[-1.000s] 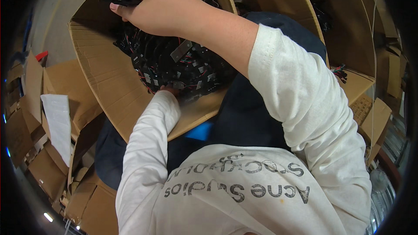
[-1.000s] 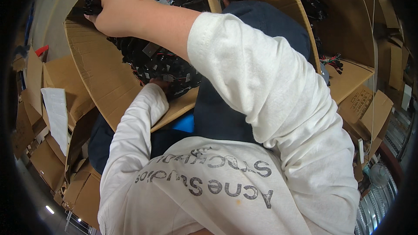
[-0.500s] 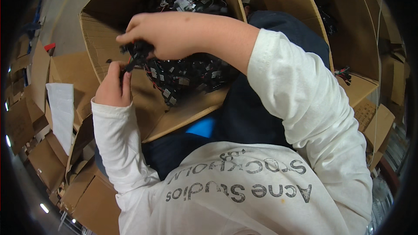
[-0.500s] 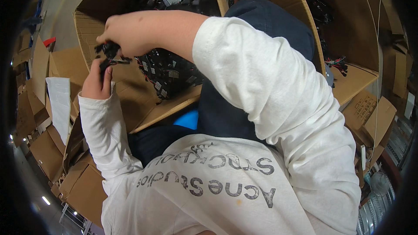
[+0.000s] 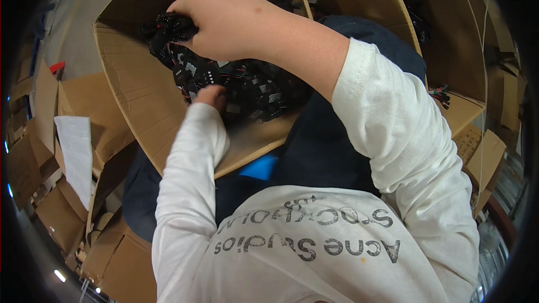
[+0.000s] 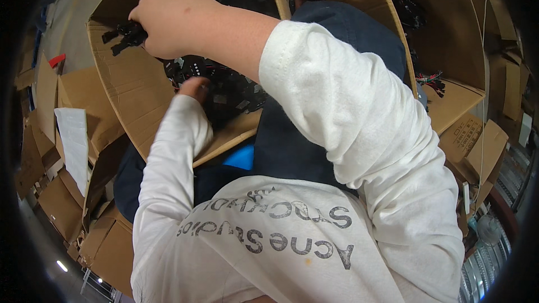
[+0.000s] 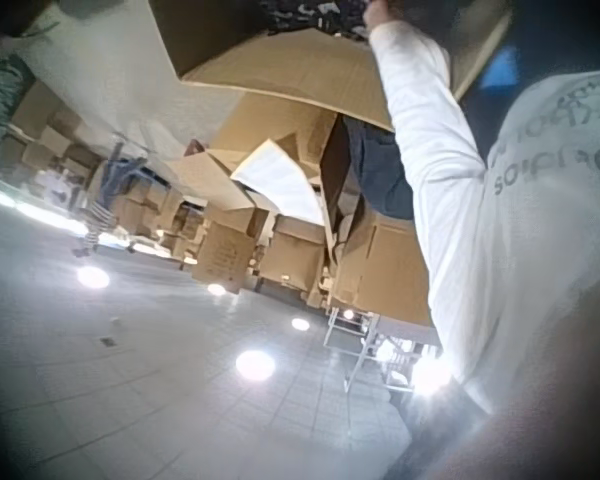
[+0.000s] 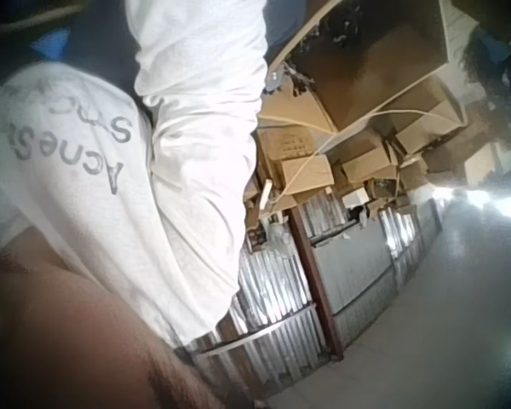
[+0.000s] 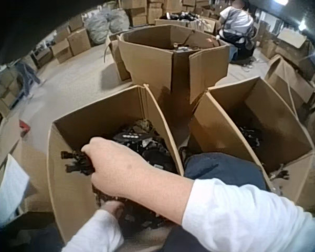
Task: The person is sorting and untangling electronic components with wires from a large cardboard box.
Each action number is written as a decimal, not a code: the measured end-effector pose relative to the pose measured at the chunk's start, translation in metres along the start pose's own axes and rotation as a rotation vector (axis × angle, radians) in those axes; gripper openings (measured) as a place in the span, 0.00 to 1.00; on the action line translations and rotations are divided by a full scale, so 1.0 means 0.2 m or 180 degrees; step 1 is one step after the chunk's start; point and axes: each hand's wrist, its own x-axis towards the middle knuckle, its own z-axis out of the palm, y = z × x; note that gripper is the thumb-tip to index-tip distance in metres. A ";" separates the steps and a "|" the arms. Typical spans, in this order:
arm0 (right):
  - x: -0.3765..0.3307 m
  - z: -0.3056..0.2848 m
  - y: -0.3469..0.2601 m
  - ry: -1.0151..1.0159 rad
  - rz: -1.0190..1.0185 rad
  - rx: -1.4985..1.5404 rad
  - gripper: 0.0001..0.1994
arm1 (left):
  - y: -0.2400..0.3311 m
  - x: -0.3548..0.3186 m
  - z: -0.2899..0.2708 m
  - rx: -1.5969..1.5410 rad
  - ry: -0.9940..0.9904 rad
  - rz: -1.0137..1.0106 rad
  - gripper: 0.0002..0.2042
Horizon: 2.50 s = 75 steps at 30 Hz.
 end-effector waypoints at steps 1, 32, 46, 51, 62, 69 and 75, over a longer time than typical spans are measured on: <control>0.01 0.02 0.04 0.0313 -0.0133 -0.0179 0.20 | 0.10 0.04 0.16 -0.0035 -0.0851 -0.1014 0.21; -0.04 0.11 -0.16 -0.1543 0.1367 0.1154 0.15 | 0.40 -0.57 -0.96 -0.4200 0.2791 -0.0808 0.12; 0.11 0.15 -0.06 0.0195 0.0457 0.1415 0.10 | 0.50 -0.57 -1.12 -0.3230 0.2233 -0.0784 0.09; 0.08 0.20 -0.04 -0.0116 -0.1102 0.0506 0.31 | 0.78 -0.42 -1.14 -0.4899 0.1693 0.0201 0.26; 0.18 0.04 0.01 0.1268 -0.0686 0.0554 0.13 | 0.72 -0.28 -1.28 -0.5374 0.0945 0.1717 0.34; 0.21 -0.17 0.02 0.0801 0.0458 0.2435 0.12 | 0.31 0.18 -0.26 0.0165 0.0469 0.0032 0.25; 0.20 -0.15 0.04 0.0925 0.0471 0.2132 0.11 | 0.17 0.18 0.35 0.2173 -0.0172 0.1251 0.24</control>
